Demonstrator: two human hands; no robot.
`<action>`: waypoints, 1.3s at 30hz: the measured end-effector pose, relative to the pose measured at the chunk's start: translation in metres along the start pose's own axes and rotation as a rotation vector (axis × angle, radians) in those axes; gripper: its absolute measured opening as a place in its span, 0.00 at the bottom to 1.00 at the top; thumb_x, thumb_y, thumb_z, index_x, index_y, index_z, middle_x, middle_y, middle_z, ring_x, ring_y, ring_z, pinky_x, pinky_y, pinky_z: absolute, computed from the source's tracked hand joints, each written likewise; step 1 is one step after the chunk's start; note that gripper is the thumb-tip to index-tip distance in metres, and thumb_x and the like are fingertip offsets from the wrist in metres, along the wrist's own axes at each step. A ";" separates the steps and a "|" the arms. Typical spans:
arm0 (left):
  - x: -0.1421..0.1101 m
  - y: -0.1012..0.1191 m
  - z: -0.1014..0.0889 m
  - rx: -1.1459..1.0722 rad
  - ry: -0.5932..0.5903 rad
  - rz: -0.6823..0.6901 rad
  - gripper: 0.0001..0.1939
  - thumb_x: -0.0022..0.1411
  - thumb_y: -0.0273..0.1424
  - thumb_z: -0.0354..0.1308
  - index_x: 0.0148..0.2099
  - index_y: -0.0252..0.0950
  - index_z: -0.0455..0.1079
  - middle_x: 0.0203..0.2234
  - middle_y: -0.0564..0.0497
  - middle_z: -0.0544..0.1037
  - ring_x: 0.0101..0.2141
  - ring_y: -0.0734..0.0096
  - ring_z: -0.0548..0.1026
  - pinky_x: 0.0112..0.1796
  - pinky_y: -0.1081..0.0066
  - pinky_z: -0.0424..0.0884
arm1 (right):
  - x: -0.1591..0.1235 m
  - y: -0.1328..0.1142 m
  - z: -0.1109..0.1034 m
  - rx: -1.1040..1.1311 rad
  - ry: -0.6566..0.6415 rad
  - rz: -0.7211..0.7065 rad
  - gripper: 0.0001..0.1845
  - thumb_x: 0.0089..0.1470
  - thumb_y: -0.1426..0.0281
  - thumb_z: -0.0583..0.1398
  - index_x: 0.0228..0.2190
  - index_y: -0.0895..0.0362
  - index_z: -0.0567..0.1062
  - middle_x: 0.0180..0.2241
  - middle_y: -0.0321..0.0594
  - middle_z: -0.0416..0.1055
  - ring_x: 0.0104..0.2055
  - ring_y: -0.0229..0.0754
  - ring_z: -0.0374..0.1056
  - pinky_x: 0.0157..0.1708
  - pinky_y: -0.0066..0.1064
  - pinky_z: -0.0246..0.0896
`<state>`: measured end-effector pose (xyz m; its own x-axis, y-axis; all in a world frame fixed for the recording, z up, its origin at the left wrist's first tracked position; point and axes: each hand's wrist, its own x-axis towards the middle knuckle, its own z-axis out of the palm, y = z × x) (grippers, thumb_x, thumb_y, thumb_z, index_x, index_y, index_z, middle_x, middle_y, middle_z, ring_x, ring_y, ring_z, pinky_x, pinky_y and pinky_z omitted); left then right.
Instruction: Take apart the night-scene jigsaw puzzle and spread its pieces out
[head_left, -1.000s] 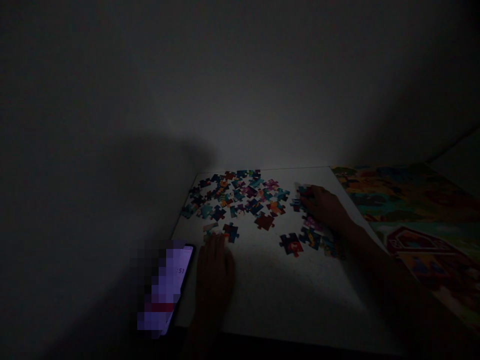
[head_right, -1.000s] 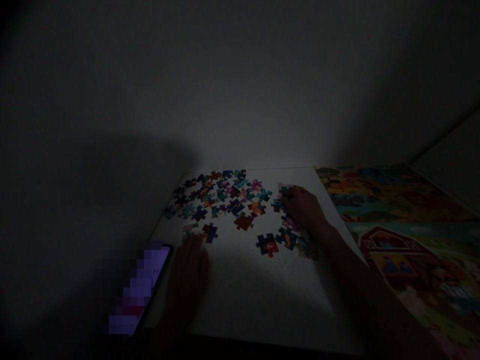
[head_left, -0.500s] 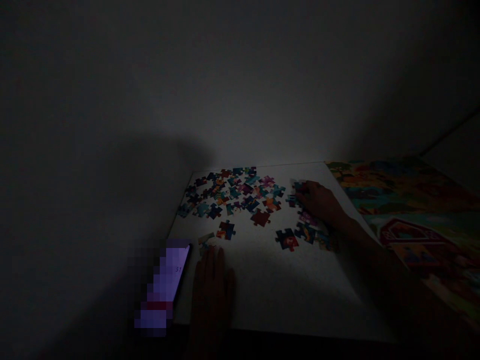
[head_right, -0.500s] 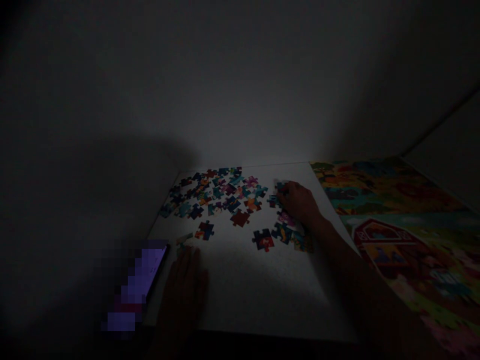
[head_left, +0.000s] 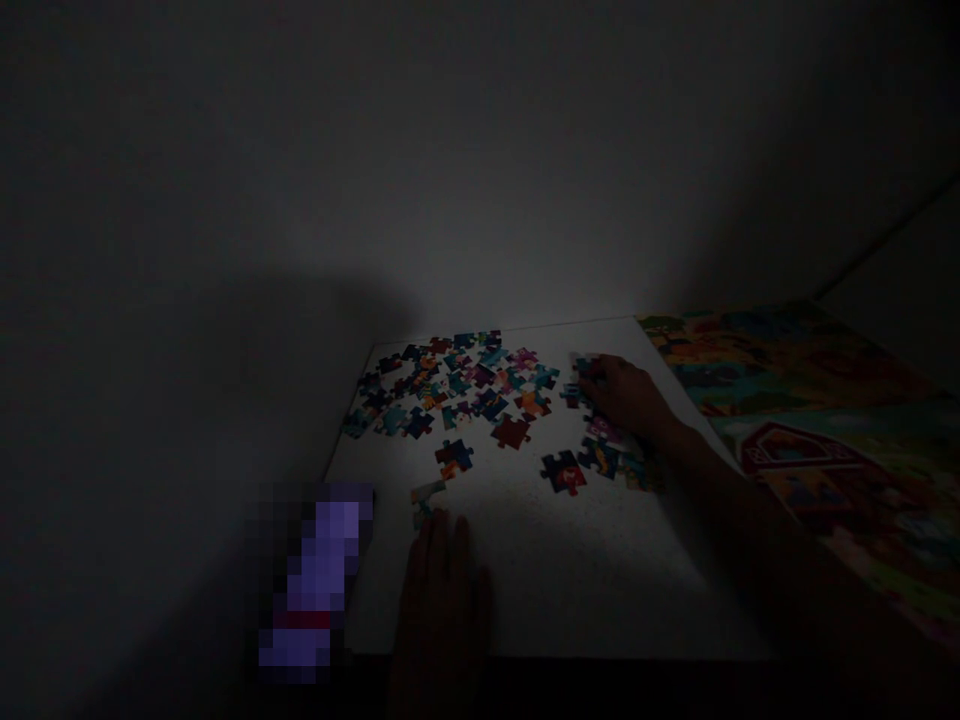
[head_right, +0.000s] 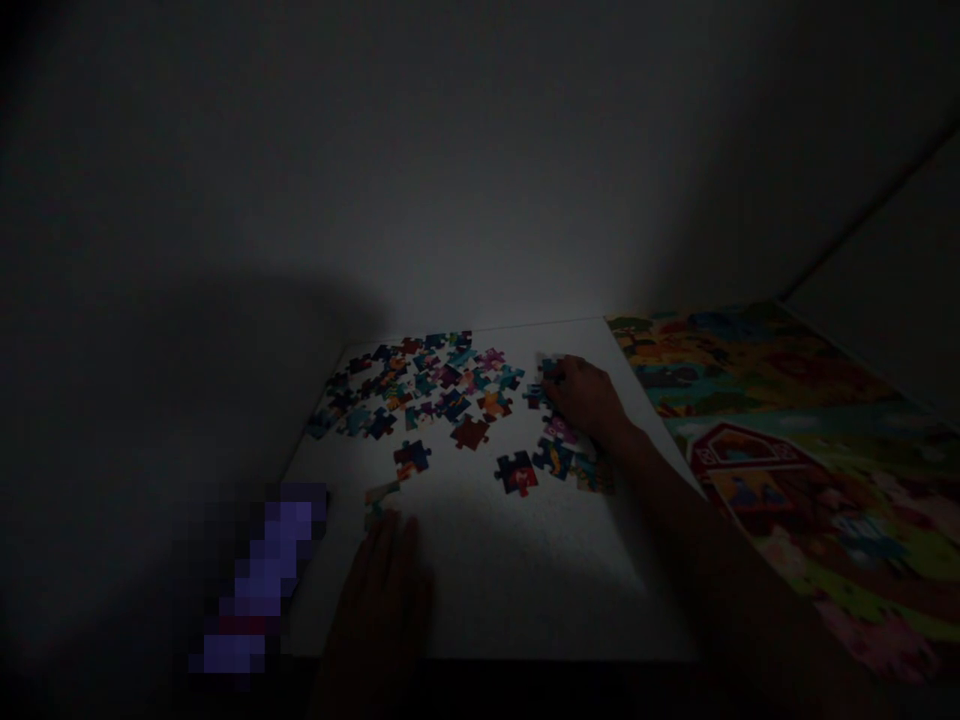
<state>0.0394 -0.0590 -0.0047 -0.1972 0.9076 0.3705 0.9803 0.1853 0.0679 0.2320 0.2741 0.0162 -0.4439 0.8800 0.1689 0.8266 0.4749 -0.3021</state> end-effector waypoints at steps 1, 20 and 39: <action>-0.001 0.002 0.000 0.009 -0.013 0.026 0.25 0.70 0.31 0.47 0.67 0.33 0.58 0.64 0.36 0.64 0.64 0.49 0.62 0.55 0.51 0.72 | 0.000 -0.001 -0.001 0.000 -0.007 0.008 0.14 0.62 0.63 0.56 0.44 0.59 0.72 0.45 0.52 0.75 0.46 0.52 0.72 0.45 0.38 0.63; 0.059 0.075 -0.004 -0.289 -0.009 0.231 0.15 0.69 0.27 0.49 0.54 0.34 0.71 0.49 0.42 0.79 0.52 0.54 0.76 0.48 0.56 0.79 | 0.000 0.001 0.001 0.040 0.028 -0.019 0.13 0.61 0.63 0.56 0.43 0.58 0.71 0.44 0.51 0.75 0.46 0.52 0.72 0.46 0.39 0.62; 0.111 0.033 0.010 -0.327 -0.205 0.172 0.21 0.71 0.33 0.47 0.63 0.37 0.65 0.65 0.41 0.64 0.66 0.54 0.60 0.63 0.45 0.59 | 0.000 0.003 0.001 -0.007 -0.003 -0.024 0.14 0.63 0.61 0.55 0.44 0.58 0.71 0.44 0.51 0.75 0.46 0.53 0.73 0.45 0.40 0.64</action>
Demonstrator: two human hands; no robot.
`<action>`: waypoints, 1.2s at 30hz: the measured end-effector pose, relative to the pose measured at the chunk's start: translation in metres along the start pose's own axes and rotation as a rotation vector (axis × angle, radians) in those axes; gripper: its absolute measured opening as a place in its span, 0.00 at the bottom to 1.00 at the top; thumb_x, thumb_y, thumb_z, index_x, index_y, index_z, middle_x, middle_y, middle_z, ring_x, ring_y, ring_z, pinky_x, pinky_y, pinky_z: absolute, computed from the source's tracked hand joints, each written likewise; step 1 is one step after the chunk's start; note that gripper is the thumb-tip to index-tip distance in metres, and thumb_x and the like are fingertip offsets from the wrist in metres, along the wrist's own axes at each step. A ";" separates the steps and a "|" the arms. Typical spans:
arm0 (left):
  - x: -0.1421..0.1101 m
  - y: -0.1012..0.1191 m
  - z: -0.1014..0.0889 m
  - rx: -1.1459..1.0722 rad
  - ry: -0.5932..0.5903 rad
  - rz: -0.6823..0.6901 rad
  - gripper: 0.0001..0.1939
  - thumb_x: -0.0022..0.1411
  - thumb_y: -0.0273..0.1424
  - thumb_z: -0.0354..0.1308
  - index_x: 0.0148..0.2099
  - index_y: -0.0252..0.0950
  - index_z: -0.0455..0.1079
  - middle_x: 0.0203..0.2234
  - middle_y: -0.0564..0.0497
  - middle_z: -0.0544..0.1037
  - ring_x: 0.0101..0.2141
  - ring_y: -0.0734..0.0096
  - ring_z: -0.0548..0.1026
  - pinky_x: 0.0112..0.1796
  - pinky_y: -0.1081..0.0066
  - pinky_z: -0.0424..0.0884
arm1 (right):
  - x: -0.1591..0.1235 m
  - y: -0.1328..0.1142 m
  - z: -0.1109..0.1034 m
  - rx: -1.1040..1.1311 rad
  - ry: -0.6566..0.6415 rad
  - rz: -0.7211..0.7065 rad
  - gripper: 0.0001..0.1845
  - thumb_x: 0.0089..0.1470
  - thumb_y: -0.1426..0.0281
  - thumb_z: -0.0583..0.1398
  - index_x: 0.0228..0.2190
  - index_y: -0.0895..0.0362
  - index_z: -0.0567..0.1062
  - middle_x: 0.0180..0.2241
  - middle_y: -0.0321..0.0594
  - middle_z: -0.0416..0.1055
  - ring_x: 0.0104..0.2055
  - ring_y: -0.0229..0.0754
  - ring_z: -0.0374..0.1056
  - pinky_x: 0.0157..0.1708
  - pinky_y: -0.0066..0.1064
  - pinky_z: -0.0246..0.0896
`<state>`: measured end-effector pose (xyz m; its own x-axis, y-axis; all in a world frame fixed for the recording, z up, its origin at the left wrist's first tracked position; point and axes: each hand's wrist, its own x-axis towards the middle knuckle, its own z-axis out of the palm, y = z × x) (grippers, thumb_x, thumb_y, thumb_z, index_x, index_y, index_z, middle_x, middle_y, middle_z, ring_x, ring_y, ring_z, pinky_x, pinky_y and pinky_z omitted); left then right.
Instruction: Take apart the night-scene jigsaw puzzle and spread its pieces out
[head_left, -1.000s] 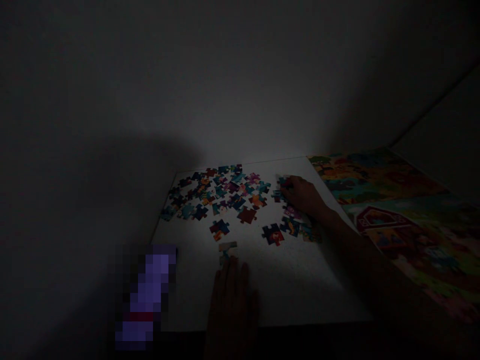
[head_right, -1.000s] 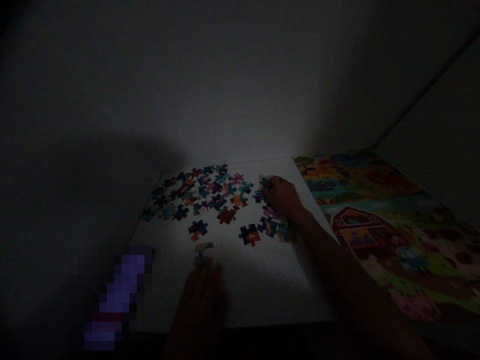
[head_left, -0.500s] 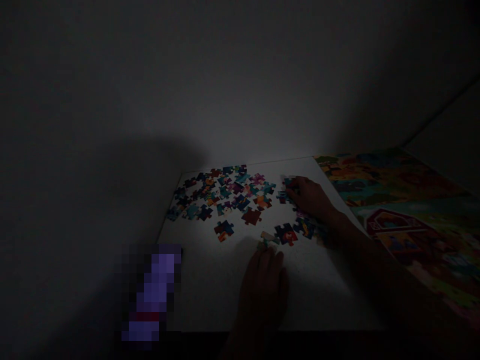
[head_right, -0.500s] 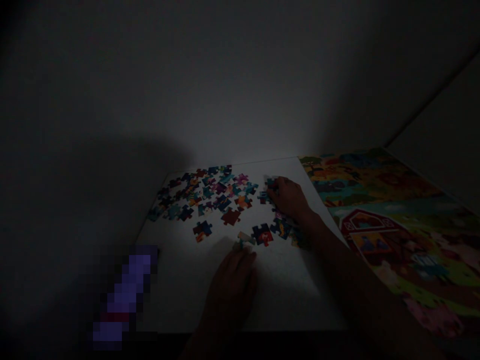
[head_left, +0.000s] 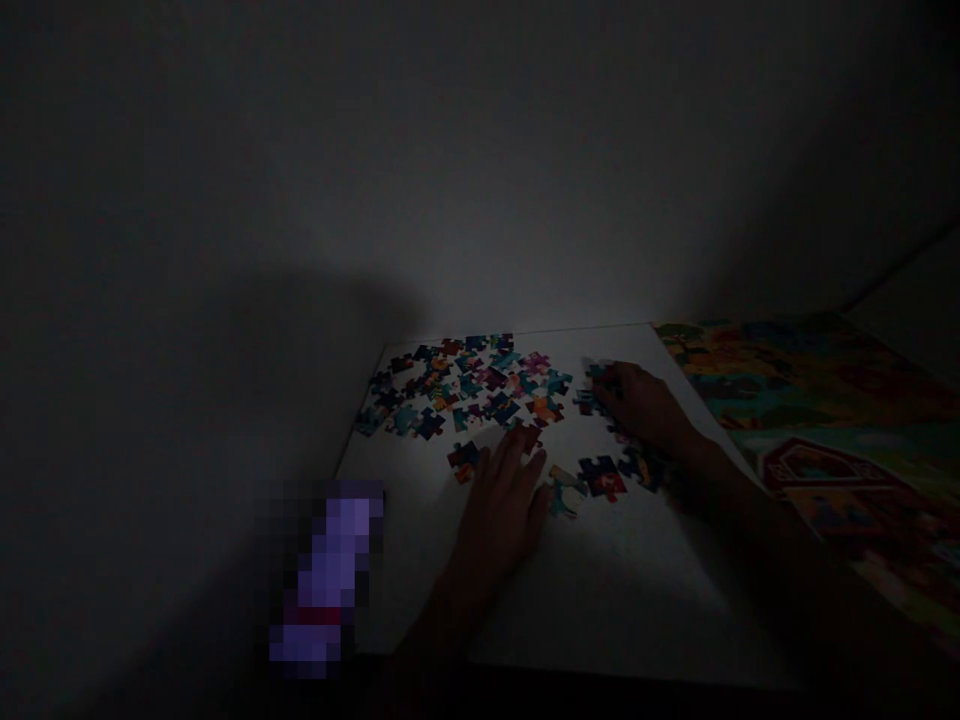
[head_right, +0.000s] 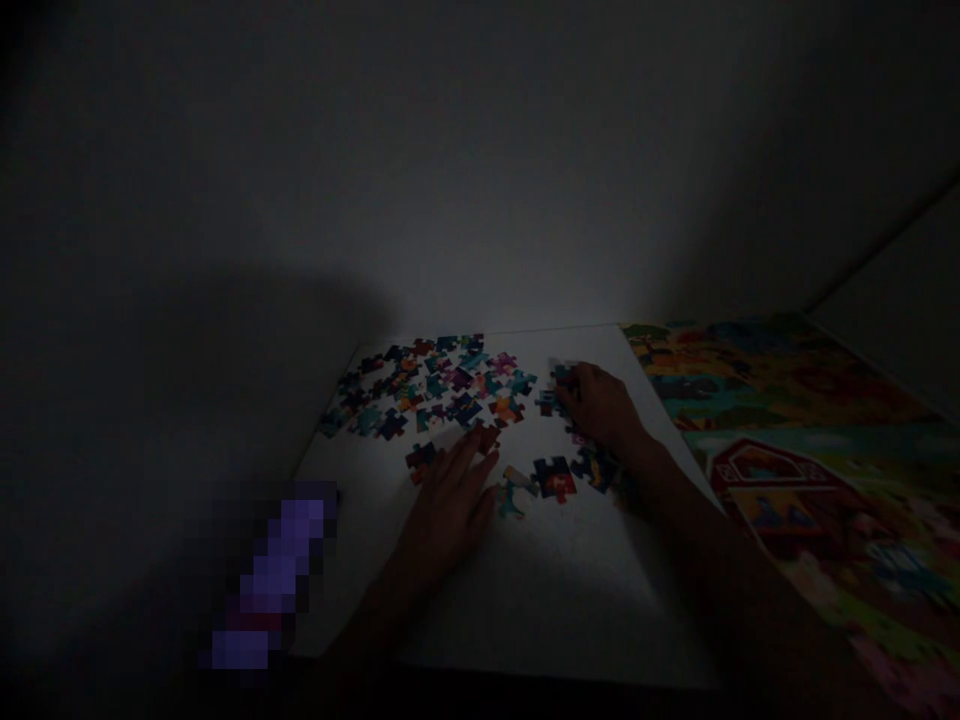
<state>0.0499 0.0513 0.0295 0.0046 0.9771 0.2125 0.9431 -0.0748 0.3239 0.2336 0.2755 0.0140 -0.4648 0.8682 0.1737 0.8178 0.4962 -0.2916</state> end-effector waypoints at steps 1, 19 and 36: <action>0.005 -0.002 0.002 0.025 -0.036 -0.012 0.22 0.71 0.33 0.48 0.65 0.37 0.62 0.67 0.41 0.62 0.66 0.54 0.58 0.64 0.45 0.57 | 0.000 0.001 0.000 -0.001 0.000 0.008 0.15 0.63 0.61 0.55 0.44 0.58 0.71 0.44 0.51 0.75 0.46 0.53 0.73 0.45 0.40 0.64; -0.045 -0.033 -0.003 0.147 0.058 -0.022 0.24 0.73 0.28 0.43 0.68 0.39 0.59 0.64 0.45 0.66 0.65 0.59 0.61 0.62 0.44 0.58 | 0.000 0.002 0.002 0.030 0.032 -0.015 0.14 0.62 0.62 0.56 0.43 0.58 0.72 0.44 0.52 0.76 0.46 0.54 0.72 0.46 0.42 0.64; -0.017 -0.080 -0.020 0.047 0.168 -0.206 0.07 0.67 0.28 0.50 0.38 0.38 0.70 0.40 0.46 0.75 0.44 0.60 0.73 0.49 0.57 0.70 | 0.000 0.003 0.003 -0.007 0.010 -0.003 0.15 0.62 0.61 0.55 0.44 0.58 0.72 0.43 0.51 0.76 0.44 0.52 0.73 0.44 0.39 0.64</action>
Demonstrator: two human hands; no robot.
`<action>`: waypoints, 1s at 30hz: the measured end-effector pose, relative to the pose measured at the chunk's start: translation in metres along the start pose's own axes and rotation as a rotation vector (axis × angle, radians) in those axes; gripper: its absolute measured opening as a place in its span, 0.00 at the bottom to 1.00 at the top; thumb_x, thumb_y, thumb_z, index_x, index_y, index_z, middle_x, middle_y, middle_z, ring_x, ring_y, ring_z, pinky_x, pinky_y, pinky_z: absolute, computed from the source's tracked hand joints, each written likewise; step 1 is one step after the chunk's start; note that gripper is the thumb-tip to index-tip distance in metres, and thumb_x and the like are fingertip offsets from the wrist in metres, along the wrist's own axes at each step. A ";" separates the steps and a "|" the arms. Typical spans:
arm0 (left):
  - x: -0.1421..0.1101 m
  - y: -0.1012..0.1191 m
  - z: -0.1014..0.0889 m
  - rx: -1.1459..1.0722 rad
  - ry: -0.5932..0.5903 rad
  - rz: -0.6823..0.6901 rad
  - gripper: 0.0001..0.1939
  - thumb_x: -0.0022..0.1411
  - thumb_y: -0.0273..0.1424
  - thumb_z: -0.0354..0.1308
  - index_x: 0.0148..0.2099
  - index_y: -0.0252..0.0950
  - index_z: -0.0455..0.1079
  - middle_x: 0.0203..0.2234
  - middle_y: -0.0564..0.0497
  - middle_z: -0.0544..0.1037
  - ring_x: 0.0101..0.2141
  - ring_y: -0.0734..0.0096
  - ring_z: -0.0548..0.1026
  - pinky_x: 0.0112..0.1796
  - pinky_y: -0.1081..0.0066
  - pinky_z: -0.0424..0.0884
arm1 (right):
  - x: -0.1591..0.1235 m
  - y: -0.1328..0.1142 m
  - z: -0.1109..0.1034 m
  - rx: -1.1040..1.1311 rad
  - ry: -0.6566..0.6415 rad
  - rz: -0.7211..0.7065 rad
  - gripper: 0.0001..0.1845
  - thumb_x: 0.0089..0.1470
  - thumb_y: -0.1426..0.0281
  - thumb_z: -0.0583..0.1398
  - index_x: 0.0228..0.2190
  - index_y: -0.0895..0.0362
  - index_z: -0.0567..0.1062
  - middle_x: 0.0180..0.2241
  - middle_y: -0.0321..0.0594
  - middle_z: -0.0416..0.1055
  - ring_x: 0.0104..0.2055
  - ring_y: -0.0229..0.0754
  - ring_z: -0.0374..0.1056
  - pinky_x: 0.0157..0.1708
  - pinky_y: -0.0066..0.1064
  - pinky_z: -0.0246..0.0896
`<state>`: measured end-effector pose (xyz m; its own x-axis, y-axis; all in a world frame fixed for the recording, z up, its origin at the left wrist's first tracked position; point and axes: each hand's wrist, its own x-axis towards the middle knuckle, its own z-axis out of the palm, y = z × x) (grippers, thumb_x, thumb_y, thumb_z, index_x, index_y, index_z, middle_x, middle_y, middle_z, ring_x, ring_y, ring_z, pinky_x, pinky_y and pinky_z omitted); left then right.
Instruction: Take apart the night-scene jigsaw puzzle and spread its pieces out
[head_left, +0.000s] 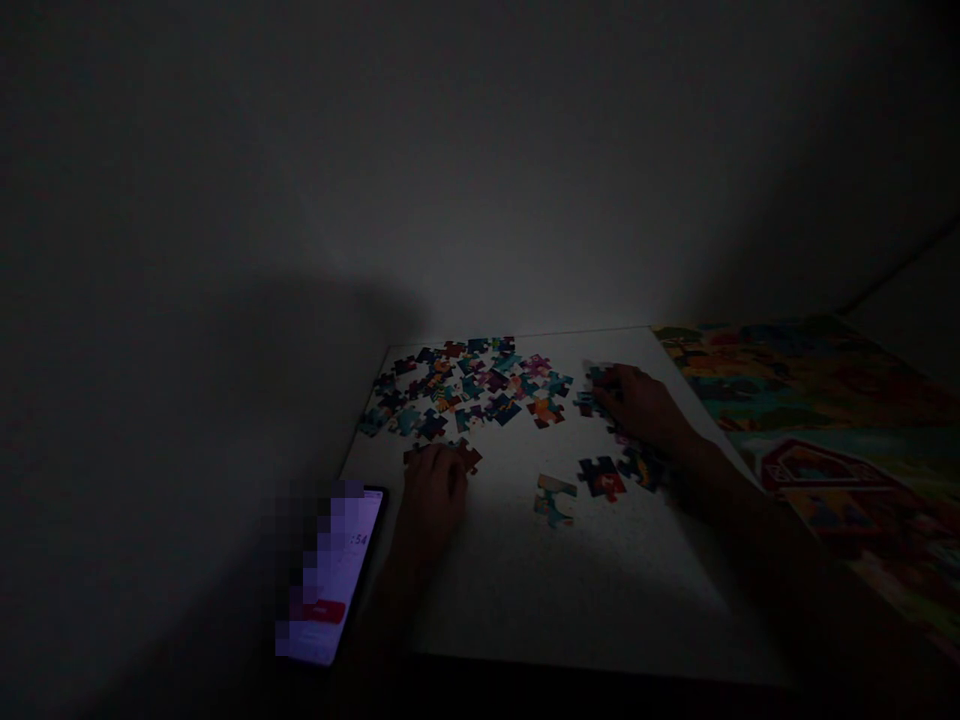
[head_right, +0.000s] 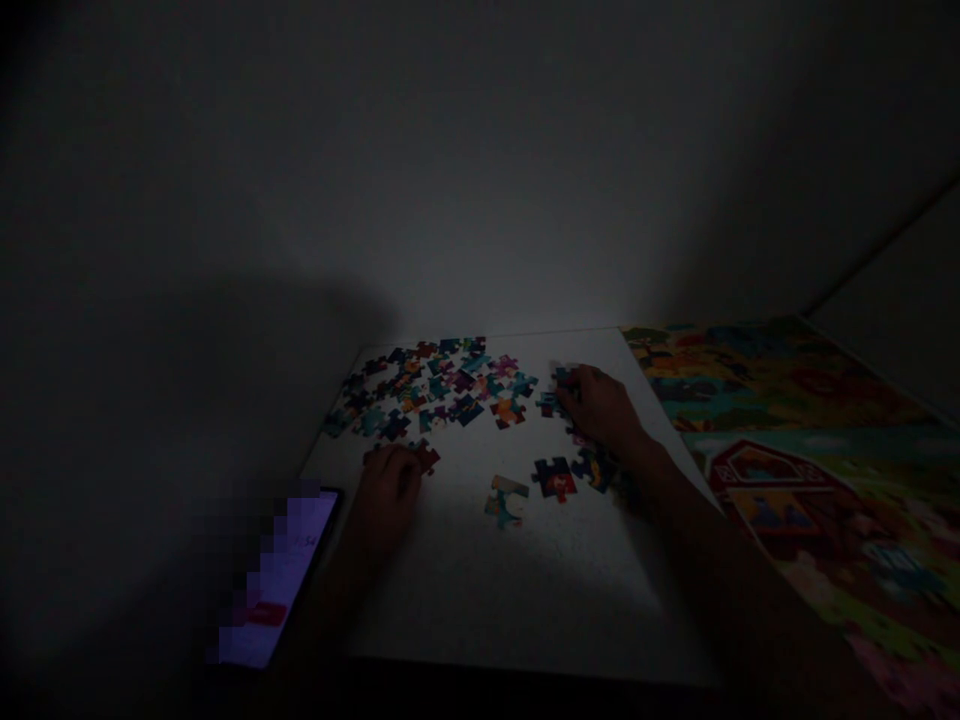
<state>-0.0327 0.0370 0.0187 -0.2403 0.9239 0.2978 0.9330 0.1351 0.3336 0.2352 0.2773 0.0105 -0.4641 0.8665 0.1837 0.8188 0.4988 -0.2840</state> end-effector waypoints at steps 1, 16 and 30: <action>0.003 -0.003 -0.001 0.016 -0.013 0.006 0.07 0.67 0.28 0.51 0.38 0.38 0.70 0.39 0.46 0.75 0.43 0.60 0.73 0.47 0.58 0.70 | 0.000 0.000 0.000 0.001 0.000 0.001 0.15 0.62 0.61 0.55 0.44 0.58 0.72 0.43 0.51 0.76 0.44 0.52 0.73 0.44 0.39 0.64; 0.015 -0.034 0.006 0.255 0.029 -0.117 0.18 0.59 0.21 0.54 0.49 0.38 0.74 0.49 0.39 0.74 0.48 0.48 0.73 0.49 0.49 0.71 | 0.000 -0.002 0.000 0.053 0.014 -0.009 0.13 0.62 0.62 0.56 0.43 0.57 0.73 0.45 0.50 0.75 0.46 0.52 0.72 0.46 0.41 0.64; 0.025 0.033 0.031 0.192 0.079 -0.032 0.19 0.70 0.27 0.45 0.59 0.34 0.68 0.56 0.39 0.73 0.57 0.53 0.70 0.59 0.48 0.64 | 0.000 -0.002 -0.001 0.027 0.020 -0.019 0.13 0.62 0.62 0.56 0.42 0.58 0.72 0.43 0.50 0.75 0.44 0.52 0.73 0.44 0.39 0.64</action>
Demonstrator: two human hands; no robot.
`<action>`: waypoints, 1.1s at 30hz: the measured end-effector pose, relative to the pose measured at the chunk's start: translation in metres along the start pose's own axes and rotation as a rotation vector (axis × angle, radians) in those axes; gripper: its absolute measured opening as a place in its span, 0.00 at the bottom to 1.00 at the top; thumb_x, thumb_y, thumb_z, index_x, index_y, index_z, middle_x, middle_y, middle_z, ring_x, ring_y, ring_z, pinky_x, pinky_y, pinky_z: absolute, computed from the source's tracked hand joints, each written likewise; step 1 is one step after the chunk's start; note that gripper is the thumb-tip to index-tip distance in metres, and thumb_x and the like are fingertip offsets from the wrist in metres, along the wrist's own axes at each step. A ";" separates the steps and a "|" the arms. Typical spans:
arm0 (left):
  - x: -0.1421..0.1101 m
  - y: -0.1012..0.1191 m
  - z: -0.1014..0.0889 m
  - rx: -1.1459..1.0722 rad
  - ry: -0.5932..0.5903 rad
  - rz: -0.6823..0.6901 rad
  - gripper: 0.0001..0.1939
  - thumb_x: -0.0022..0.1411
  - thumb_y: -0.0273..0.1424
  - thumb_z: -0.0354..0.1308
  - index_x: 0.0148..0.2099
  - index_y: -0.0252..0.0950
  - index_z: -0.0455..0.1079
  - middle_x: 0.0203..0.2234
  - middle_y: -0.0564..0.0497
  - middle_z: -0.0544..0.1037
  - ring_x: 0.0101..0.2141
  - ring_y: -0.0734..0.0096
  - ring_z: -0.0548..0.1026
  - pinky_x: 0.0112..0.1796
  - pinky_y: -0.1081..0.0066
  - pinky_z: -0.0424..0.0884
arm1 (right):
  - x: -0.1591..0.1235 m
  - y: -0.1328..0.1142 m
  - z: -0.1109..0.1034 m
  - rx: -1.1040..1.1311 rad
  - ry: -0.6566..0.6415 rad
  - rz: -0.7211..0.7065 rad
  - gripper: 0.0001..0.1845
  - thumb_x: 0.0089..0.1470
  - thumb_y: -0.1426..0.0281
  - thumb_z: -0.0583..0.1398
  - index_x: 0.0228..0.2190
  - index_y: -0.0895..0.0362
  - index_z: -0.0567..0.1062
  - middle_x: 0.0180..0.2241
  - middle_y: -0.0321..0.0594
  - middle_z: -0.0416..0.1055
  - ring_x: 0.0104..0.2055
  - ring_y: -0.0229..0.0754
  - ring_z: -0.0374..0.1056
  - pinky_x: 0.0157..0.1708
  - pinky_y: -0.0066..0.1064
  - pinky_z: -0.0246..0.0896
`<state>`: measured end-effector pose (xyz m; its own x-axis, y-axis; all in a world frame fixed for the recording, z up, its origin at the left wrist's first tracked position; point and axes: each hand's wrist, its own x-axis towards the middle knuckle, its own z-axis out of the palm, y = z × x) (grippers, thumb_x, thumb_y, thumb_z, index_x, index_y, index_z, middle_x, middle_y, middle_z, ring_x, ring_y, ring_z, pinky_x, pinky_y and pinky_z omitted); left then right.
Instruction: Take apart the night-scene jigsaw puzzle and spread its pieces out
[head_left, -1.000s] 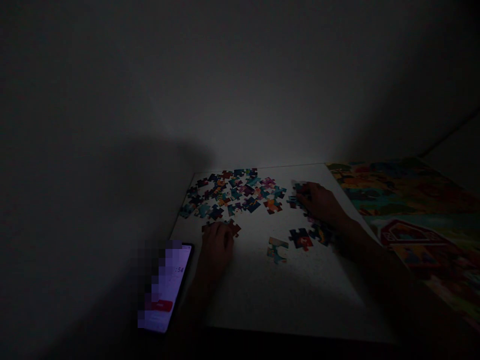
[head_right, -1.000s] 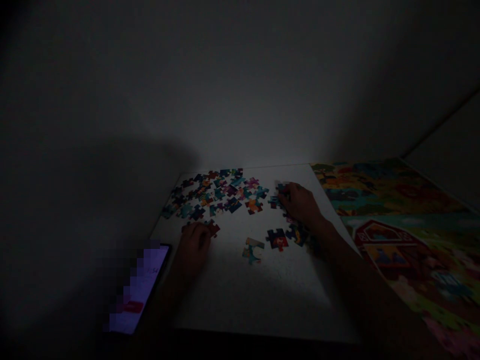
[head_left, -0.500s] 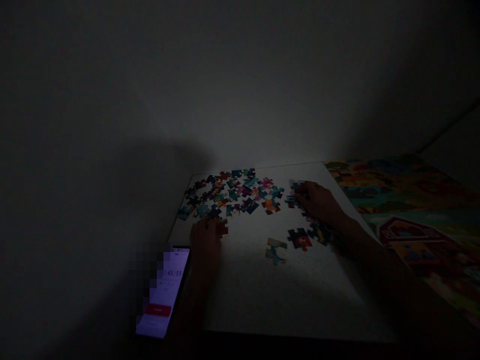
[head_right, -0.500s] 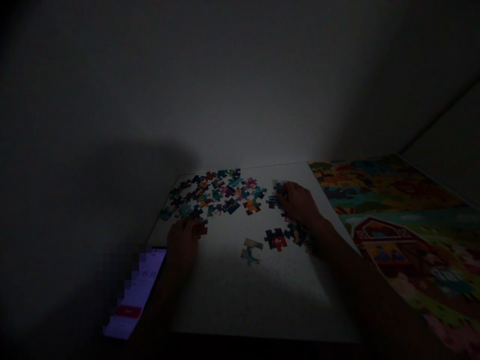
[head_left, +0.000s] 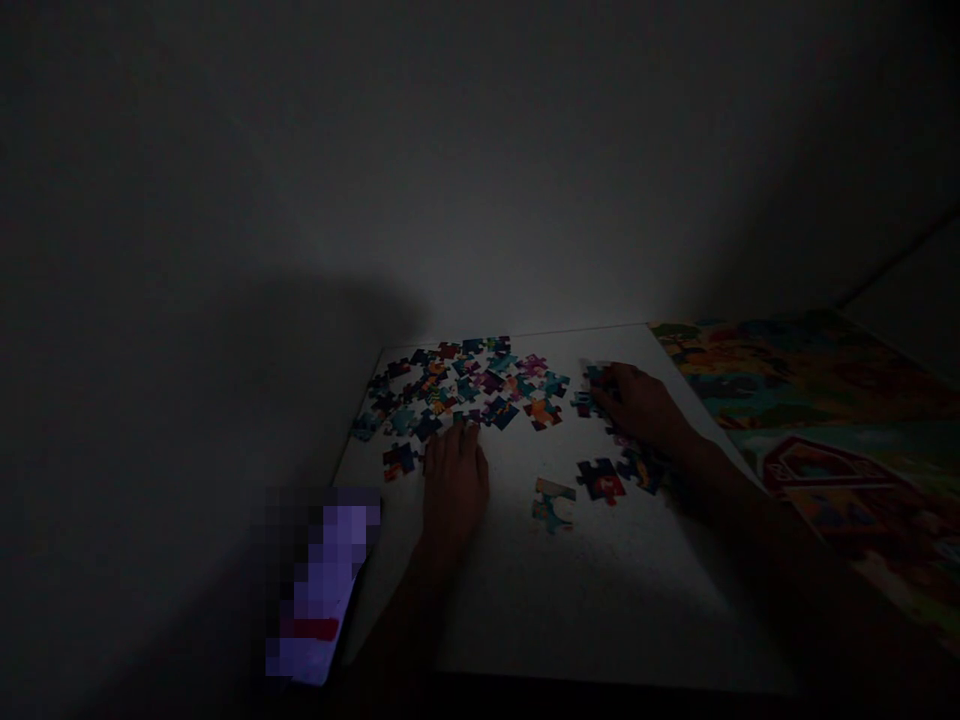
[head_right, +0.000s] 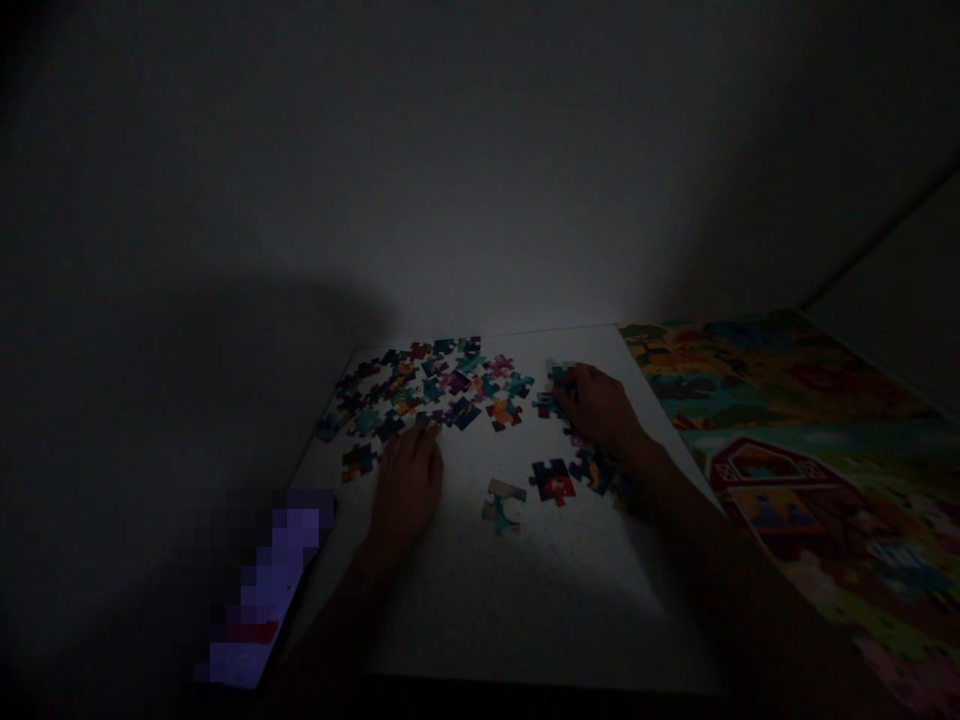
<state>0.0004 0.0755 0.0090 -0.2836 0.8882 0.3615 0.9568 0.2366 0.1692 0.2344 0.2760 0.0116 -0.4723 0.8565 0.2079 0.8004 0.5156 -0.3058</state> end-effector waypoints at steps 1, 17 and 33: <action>-0.002 -0.001 0.001 0.005 -0.002 0.016 0.19 0.70 0.27 0.45 0.59 0.34 0.68 0.56 0.39 0.73 0.57 0.54 0.70 0.60 0.47 0.63 | 0.000 0.000 0.000 0.000 0.001 -0.001 0.13 0.62 0.62 0.56 0.42 0.57 0.72 0.43 0.50 0.75 0.45 0.52 0.73 0.44 0.39 0.64; -0.016 0.012 -0.011 0.076 -0.031 0.137 0.18 0.67 0.26 0.50 0.57 0.32 0.71 0.44 0.41 0.76 0.46 0.53 0.72 0.49 0.54 0.70 | 0.000 0.000 0.000 0.002 -0.011 0.012 0.13 0.62 0.62 0.55 0.42 0.57 0.72 0.44 0.51 0.75 0.47 0.53 0.72 0.45 0.39 0.63; -0.017 0.022 -0.015 -0.040 -0.023 0.432 0.17 0.62 0.23 0.51 0.51 0.33 0.73 0.36 0.46 0.76 0.38 0.62 0.73 0.42 0.63 0.74 | 0.001 -0.001 0.001 -0.007 -0.002 0.016 0.14 0.62 0.62 0.55 0.43 0.59 0.71 0.43 0.51 0.74 0.44 0.51 0.72 0.44 0.39 0.61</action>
<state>0.0257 0.0594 0.0204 0.1447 0.9109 0.3863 0.9838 -0.1742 0.0420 0.2332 0.2762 0.0110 -0.4601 0.8649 0.2008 0.8106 0.5014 -0.3024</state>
